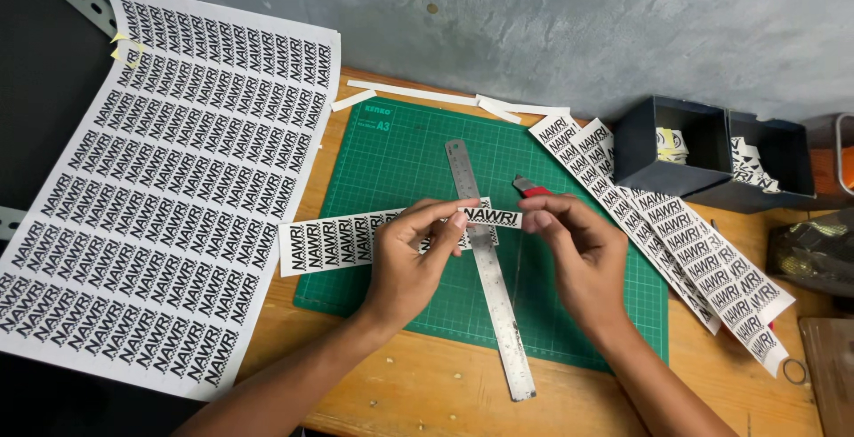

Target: The person uses a metal ruler and a red utility knife to cut a sheet of printed stickers on a green cutting mat. They align the ruler, slice through the paper, and separate the cut strips, placing them into a nearby black box.

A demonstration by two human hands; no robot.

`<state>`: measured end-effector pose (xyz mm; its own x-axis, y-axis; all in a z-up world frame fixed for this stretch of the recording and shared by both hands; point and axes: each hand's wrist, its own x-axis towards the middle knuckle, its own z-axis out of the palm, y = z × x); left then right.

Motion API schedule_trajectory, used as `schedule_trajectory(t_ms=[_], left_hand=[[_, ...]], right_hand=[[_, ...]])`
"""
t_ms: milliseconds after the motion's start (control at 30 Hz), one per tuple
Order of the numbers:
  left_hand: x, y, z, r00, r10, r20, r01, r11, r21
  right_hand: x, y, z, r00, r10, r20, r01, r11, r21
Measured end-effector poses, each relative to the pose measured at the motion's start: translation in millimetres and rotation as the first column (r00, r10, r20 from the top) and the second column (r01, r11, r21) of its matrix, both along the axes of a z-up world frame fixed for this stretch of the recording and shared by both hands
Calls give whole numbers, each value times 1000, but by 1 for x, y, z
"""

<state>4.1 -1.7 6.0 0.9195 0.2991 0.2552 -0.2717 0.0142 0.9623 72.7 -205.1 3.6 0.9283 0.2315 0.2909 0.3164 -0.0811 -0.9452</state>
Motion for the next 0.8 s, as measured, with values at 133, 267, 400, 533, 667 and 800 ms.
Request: schedule_trajectory(t_ms=[133,267,400,533,667,800], left_hand=[[-1,0,-2,1000,27,5,-27,999,47],[0,3,-9,997,65,50,-69,993,93],[-4,3,8,989,102,109,-122,973,196],[-3,2,7,986,92,139,-121,969,216],[-3,2,7,980,90,177,-129,967,220],[-3,4,8,975,96,199,-143,960,239]], right_hand=[[-5,4,15,989,102,108,-100,995,-24],[-9,11,27,919,128,372,-44,973,-226],[-8,13,28,894,99,436,2,974,-226],[-8,12,33,886,82,457,32,971,-238],[-6,13,34,883,79,463,25,976,-215],[-8,12,38,883,74,464,29,977,-211]])
